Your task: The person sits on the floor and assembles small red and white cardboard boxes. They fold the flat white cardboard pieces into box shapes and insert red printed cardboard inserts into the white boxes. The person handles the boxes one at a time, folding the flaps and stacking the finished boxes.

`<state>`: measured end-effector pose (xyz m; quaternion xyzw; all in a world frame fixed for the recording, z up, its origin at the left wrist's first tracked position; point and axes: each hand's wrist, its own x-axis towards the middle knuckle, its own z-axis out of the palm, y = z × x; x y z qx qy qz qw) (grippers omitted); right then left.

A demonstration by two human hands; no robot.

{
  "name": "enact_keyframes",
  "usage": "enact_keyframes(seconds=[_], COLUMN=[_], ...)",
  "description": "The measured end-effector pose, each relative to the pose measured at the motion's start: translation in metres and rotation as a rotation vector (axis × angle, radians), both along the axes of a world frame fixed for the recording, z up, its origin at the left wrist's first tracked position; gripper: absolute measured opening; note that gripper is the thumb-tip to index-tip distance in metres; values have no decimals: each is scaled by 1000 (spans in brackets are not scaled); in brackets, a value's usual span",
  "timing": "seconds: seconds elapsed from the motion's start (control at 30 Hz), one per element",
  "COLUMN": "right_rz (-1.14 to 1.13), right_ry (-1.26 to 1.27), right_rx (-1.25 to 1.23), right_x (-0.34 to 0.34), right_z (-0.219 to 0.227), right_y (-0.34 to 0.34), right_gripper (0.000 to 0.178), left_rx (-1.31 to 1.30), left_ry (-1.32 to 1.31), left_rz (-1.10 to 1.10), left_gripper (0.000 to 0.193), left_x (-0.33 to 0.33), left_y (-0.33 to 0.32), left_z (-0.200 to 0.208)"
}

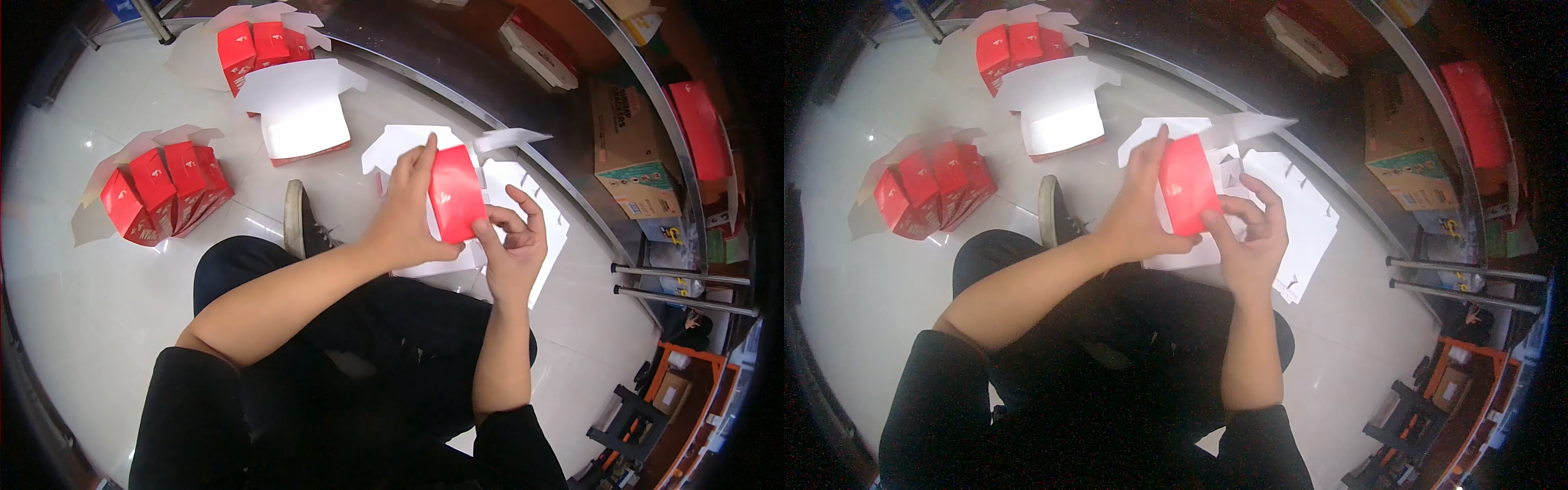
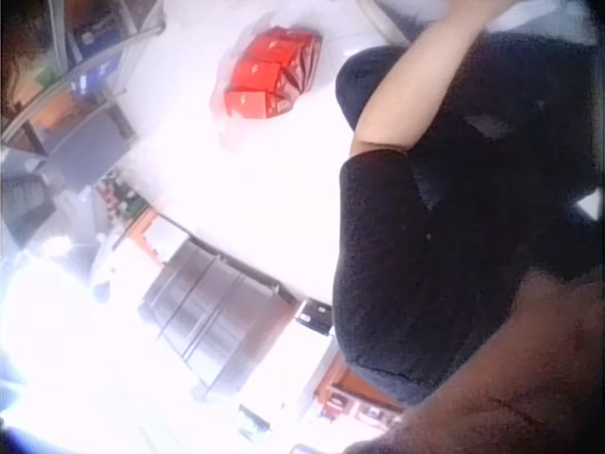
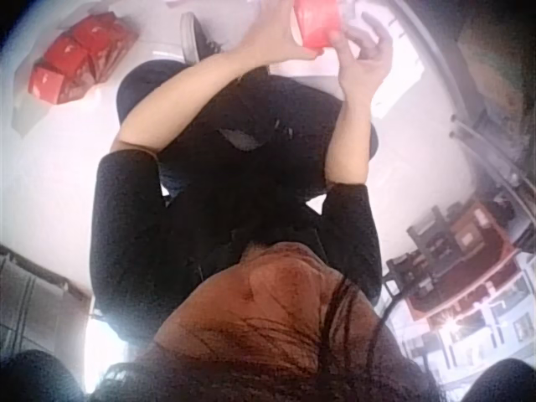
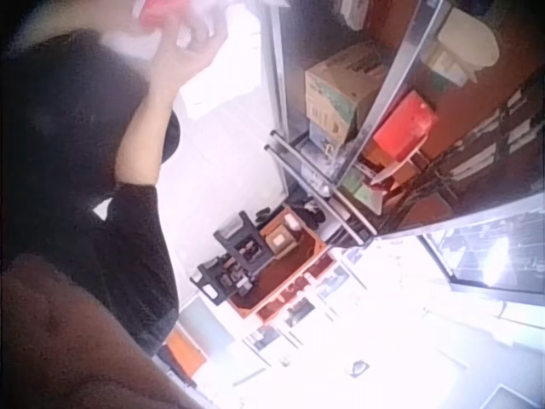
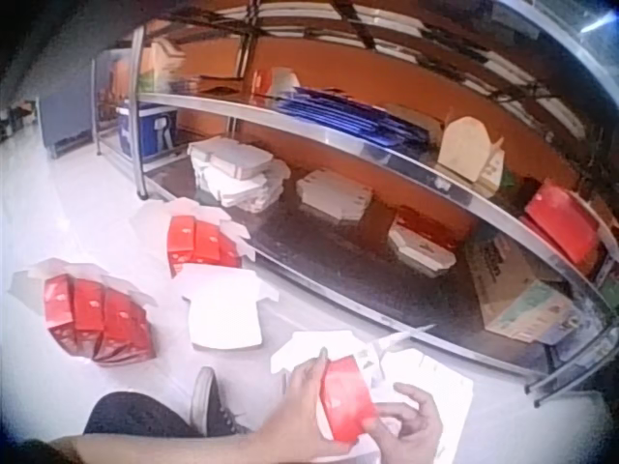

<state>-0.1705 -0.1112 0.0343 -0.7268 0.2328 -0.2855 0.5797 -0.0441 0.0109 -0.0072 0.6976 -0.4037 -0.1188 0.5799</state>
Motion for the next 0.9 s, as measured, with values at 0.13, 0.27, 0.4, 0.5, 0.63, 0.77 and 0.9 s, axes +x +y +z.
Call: enact_keyframes(seconds=[0.13, 0.27, 0.4, 0.5, 0.63, 0.77, 0.9], right_rz=[245, 217, 126, 136, 158, 176, 178], right_ry=[198, 241, -110, -286, -283, -318, -285], right_rx=[-510, -193, 333, 539, 592, 612, 601], right_x=[-13, -25, -14, -7, -9, -3, -4], right_z=[12, -5, -9, -6, -8, -8, -10], right_y=[-33, -40, -30, -22, -17, -2, 2], right_gripper=[55, 25, 17, 31, 37, 44, 41], left_rx=[-199, -171, -144, -36, -52, -147, -190], left_ry=[404, 1062, 757, 320, 214, 280, 163], left_rz=[66, 144, -92, -312, -317, -235, -132], left_gripper=[128, 115, 105, 93, 80, 72, 61], left_x=[37, 59, 42, 22, 5, -3, -7], left_y=[1, 4, 3, 4, 5, 5, 7], left_z=[-3, 16, 11, 4, 5, 7, 14])
